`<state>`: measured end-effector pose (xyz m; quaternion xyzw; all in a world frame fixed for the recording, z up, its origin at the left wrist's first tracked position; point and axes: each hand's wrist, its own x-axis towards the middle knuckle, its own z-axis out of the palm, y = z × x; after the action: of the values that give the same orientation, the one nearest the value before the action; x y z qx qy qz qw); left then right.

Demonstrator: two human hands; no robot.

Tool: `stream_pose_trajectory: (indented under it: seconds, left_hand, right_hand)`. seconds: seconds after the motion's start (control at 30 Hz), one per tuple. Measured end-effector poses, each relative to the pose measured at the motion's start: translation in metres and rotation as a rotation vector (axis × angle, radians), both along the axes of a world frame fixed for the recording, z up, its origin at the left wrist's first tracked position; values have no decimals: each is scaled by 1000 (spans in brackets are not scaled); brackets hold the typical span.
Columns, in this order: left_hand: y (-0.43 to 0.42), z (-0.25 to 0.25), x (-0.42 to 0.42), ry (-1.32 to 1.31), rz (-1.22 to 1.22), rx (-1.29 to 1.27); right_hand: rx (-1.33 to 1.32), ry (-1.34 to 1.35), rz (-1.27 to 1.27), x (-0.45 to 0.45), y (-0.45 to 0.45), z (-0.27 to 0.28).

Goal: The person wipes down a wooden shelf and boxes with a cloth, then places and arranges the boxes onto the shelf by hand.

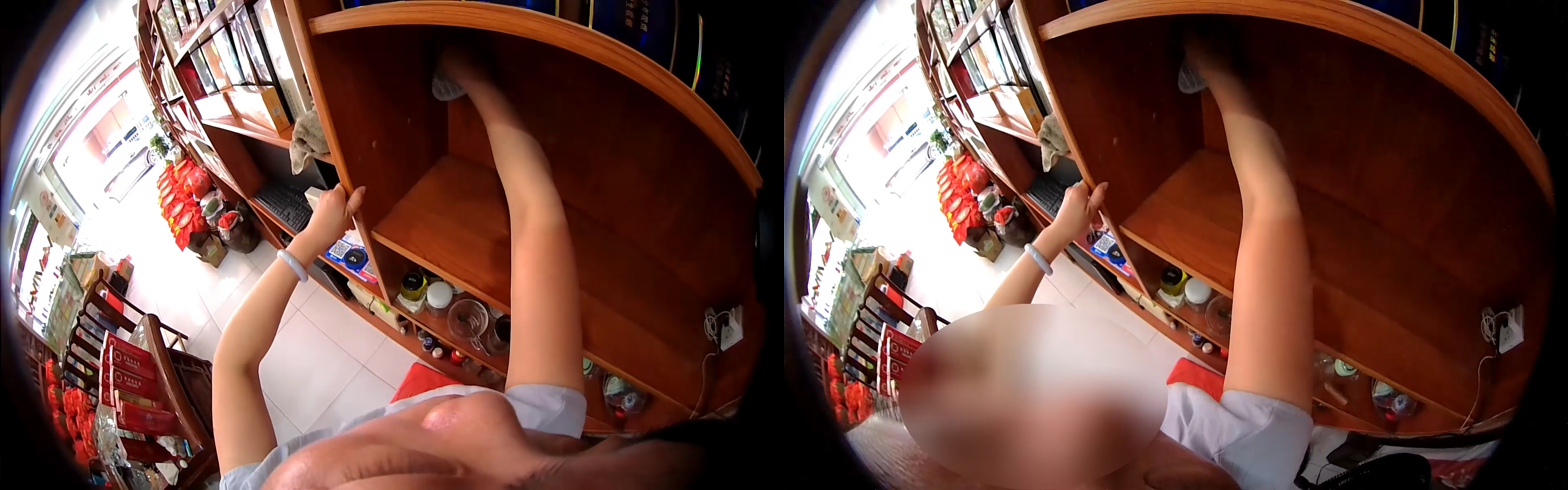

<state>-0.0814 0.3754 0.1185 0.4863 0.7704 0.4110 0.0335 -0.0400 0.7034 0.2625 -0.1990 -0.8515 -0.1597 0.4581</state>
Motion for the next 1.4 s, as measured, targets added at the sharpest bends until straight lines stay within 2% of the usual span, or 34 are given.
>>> stream_pose_trajectory:
  seconds: [0.1,0.17,0.23,0.27,0.3,0.37,0.4,0.43,0.47,0.5,0.53,0.57,0.6,0.67,0.7,0.73,0.77,0.87,0.9,0.93,0.97,1.0,1.03,1.07,1.1,1.13,1.17,1.2,1.23,1.27,1.3,1.33,1.37,1.4]
  left_hand:
    - [2,-3,-3,42,36,7]
    - [0,0,1,0,13,29]
    - [-1,1,0,15,12,16]
    - [-1,1,-2,5,9,15]
    - [0,0,-4,-21,34,7]
    - [3,-3,-4,-76,71,0]
    - [3,-4,-3,-46,98,-5]
    - [3,-2,-2,-18,112,-12]
    - [0,1,0,22,110,-42]
    - [5,-15,-18,111,126,-11]
    - [13,-31,-37,84,126,61]
    - [19,-39,-48,123,117,69]
    - [17,-21,-29,-31,145,14]
    - [21,-37,-51,47,59,119]
    - [16,-25,-32,14,12,111]
    - [9,-13,-17,-17,-21,101]
    - [12,-19,-29,5,-20,90]
    - [13,-19,-30,14,-2,66]
    - [15,-19,-26,-3,48,93]
    - [13,-15,-23,49,90,9]
    - [20,-36,-51,201,60,64]
    - [17,-27,-41,109,157,-11]
    - [19,-37,-49,119,164,39]
    - [6,-11,-14,11,176,-51]
    - [10,-21,-21,6,117,33]
    - [5,-8,-6,179,231,-60]
    - [4,-21,-16,480,130,-53]
    - [9,-34,-21,429,158,-33]
    - [16,-47,-28,378,186,-11]
    - [10,-44,-5,127,261,30]
    - [-1,-44,23,-32,309,164]
    - [7,-85,13,-3,273,290]
    - [-10,-90,38,91,346,254]
    - [1,-149,24,90,330,203]
  right_hand:
    - [-167,-135,-130,17,-24,-51]
    - [-591,-286,21,4,4,-114]
    - [-624,-649,-90,18,-14,-163]
    - [-606,-848,-141,41,-42,-167]
    - [-667,-711,-203,53,-69,-166]
    - [-590,-600,-71,44,-78,-194]
    - [-683,-701,75,52,-105,-182]
    - [-660,-780,41,60,-140,-174]
    - [-491,-805,119,79,-170,-169]
    - [-492,-748,139,79,-180,-192]
    - [-412,-789,171,104,-202,-182]
    - [-406,-554,224,117,-205,-204]
    - [-377,-322,273,135,-197,-224]
    - [-532,-489,-7,198,-175,-197]
    - [-610,-394,-47,227,-135,-220]
    - [-975,-141,-112,271,-119,-207]
    - [-637,-366,-305,324,-124,-186]
    - [-670,-420,-725,461,-64,-199]
    - [-826,-331,-766,503,-67,-189]
    - [-970,-232,-814,544,-72,-178]
    - [-1087,-28,-769,589,-60,-192]
    - [-974,-122,-902,604,-74,-185]
    - [-843,-210,-1018,629,-88,-180]
    - [-1156,317,-807,712,-10,-252]
    - [-929,132,-825,693,-61,-220]
    - [-691,-55,-972,683,-73,-212]
    - [-433,-215,-1140,673,-85,-204]
    - [-448,-184,-1144,693,-59,-223]
    - [-450,-257,-1213,679,-74,-208]
    - [-497,-195,-1184,666,-86,-203]
    - [-560,-296,-1162,655,-91,-193]
    - [-588,-332,-1082,641,-94,-186]
    - [-599,-358,-1121,638,-76,-200]
    - [-611,-385,-1159,635,-60,-213]
